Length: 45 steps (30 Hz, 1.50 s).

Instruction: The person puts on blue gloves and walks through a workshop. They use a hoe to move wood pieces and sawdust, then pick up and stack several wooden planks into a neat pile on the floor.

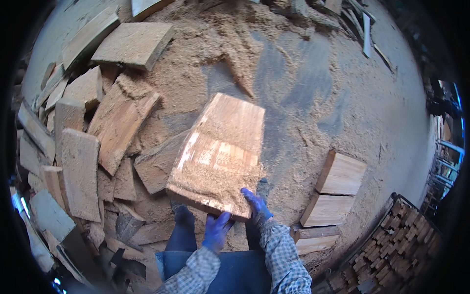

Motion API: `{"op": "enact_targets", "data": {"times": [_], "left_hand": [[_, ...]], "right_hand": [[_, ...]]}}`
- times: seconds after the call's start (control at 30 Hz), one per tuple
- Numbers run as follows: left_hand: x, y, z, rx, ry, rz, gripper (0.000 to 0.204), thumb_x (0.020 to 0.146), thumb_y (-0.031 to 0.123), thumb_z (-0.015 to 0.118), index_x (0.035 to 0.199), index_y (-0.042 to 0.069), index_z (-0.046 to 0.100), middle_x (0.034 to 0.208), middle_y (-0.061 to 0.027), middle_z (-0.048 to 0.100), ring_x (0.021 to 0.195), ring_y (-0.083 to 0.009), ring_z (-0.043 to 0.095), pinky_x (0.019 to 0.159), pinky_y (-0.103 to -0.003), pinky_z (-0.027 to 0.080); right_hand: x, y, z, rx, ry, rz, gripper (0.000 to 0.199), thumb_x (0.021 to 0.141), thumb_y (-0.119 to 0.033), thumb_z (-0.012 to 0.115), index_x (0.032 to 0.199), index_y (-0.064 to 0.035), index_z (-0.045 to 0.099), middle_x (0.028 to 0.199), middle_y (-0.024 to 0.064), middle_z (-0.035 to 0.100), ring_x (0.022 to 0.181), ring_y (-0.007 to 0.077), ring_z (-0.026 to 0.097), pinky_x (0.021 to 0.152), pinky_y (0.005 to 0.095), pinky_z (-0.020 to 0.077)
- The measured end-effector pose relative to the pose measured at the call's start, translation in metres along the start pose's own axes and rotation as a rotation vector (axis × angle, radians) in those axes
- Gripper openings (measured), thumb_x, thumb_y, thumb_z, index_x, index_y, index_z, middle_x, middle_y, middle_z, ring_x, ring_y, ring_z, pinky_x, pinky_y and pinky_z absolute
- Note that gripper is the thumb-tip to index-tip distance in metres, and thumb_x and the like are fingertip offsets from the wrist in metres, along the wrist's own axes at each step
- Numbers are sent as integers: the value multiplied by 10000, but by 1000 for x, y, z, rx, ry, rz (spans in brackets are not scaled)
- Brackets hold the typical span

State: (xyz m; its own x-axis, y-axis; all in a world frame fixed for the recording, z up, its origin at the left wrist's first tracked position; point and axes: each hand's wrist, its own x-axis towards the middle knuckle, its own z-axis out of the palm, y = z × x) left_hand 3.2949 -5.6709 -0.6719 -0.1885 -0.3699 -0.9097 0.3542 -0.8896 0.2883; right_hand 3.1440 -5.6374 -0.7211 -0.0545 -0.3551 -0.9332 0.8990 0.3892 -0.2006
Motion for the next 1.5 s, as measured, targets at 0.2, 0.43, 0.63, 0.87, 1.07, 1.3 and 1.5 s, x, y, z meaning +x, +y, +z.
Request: {"op": "enact_targets", "data": {"times": [0.2,0.43,0.63,0.87,1.07,1.3,1.5], "left_hand": [[32,126,-102,-126,-570,-222,686,942,594,274,1418,109,373,1336,-153,515,1180,-335,542,1003,-560,396],[78,163,20,698,-224,-149,550,880,304,612,1357,81,454,1272,-101,566,1089,-272,605,920,-436,499],[-24,76,121,942,-258,-135,672,824,302,681,1378,33,412,1236,-117,572,1136,-237,553,944,-386,471],[-116,-116,231,1287,-735,-403,1037,790,406,745,1487,-41,120,1455,-236,341,1305,-273,406,1081,-358,333],[-111,-198,192,1580,-976,125,832,843,457,676,1451,22,310,1427,-223,405,1316,-348,405,1084,-403,333],[-29,3,-25,1606,-211,151,607,853,342,697,1303,-13,499,1056,-148,641,893,-169,613,790,-309,513],[-16,149,-264,1368,238,205,549,859,346,692,1188,-73,559,1016,-147,660,902,-196,620,814,-296,498]], "right_hand": [[-7,10,-73,-404,-147,-315,534,894,-290,639,1328,-13,496,1284,116,571,1160,227,564,1004,327,434],[-51,-58,-50,-28,39,25,733,803,-514,717,1248,41,541,1160,149,621,1019,235,596,871,330,465],[-185,-61,-158,260,-68,67,771,763,-544,733,1305,-31,538,1255,151,596,1125,258,582,967,359,447],[-382,22,-288,564,386,-161,572,894,-396,605,1339,-50,510,1249,123,601,1122,227,596,978,383,464],[-319,176,-382,-209,1113,-19,520,870,-333,635,1303,-63,532,1148,125,632,978,271,620,876,408,495],[-199,96,-223,-223,681,-214,439,883,-219,625,1241,27,560,1053,127,654,847,177,635,767,288,516],[-156,60,-77,-430,13,-267,395,922,-199,604,1258,-2,539,994,110,677,855,167,657,719,302,533]]}}
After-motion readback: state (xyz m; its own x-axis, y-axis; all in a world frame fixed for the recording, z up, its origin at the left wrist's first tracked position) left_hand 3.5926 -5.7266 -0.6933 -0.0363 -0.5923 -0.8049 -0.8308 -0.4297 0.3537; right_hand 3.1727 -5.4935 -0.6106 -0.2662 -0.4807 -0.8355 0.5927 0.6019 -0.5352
